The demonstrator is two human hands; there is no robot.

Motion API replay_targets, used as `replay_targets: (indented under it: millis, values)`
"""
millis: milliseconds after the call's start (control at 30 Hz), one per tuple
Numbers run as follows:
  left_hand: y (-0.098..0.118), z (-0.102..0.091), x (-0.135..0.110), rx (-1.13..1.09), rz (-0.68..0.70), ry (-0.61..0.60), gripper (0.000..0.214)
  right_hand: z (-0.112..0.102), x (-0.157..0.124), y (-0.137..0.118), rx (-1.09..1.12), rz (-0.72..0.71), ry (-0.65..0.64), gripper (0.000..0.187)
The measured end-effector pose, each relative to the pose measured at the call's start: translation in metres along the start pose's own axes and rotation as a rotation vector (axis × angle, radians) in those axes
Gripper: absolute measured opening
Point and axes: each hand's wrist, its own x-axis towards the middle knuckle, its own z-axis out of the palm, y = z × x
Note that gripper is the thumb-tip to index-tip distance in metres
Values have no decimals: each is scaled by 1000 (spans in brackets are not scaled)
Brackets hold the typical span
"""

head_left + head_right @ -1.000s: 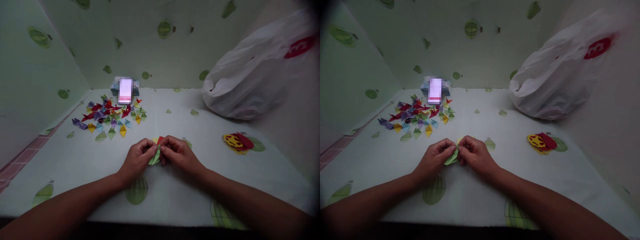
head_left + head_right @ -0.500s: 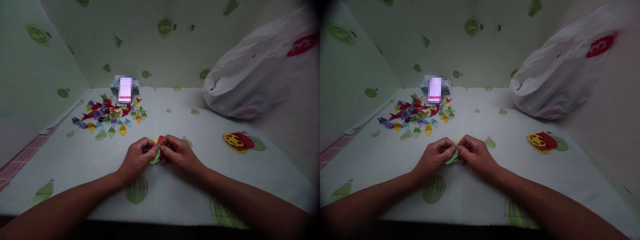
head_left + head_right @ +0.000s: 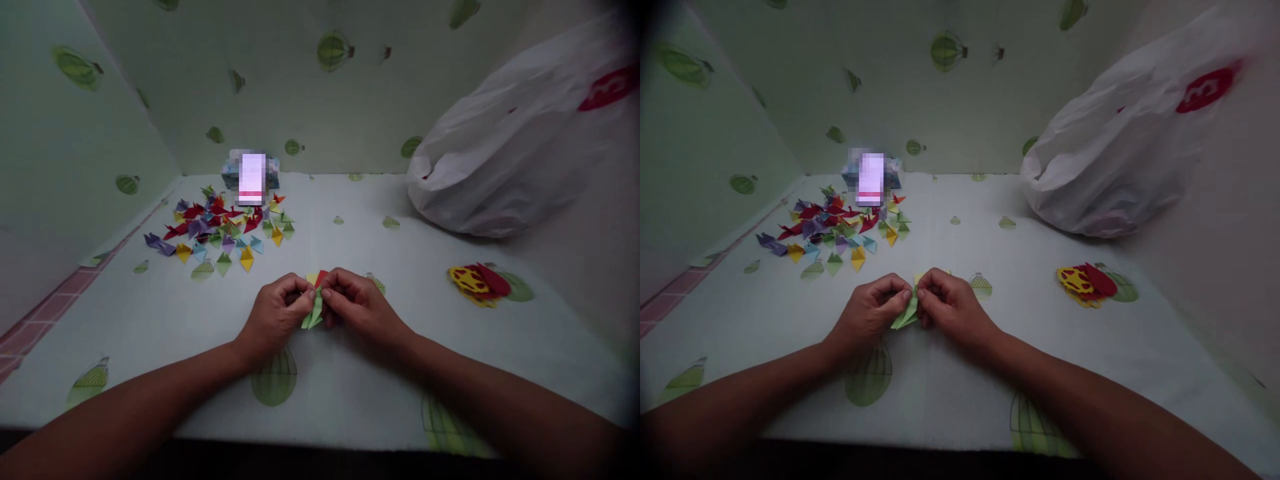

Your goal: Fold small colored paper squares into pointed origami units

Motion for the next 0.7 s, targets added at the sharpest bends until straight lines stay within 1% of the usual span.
replay_targets:
  millis: [133,300,533,700]
  values:
    - [-2,0,0,-24,11,-20,22,-1,1,1,-1,-4,8,12]
    - [-4,0,0,-60,-22,-17,19,0,0,2,-64,-27,29,12]
    - [-5,0,-1,49,27,20,15,1,0,3,-84,-38,23,12]
    - [-4,0,-1,10,-9,-6,18,0,1,2,-50,-25,5,12]
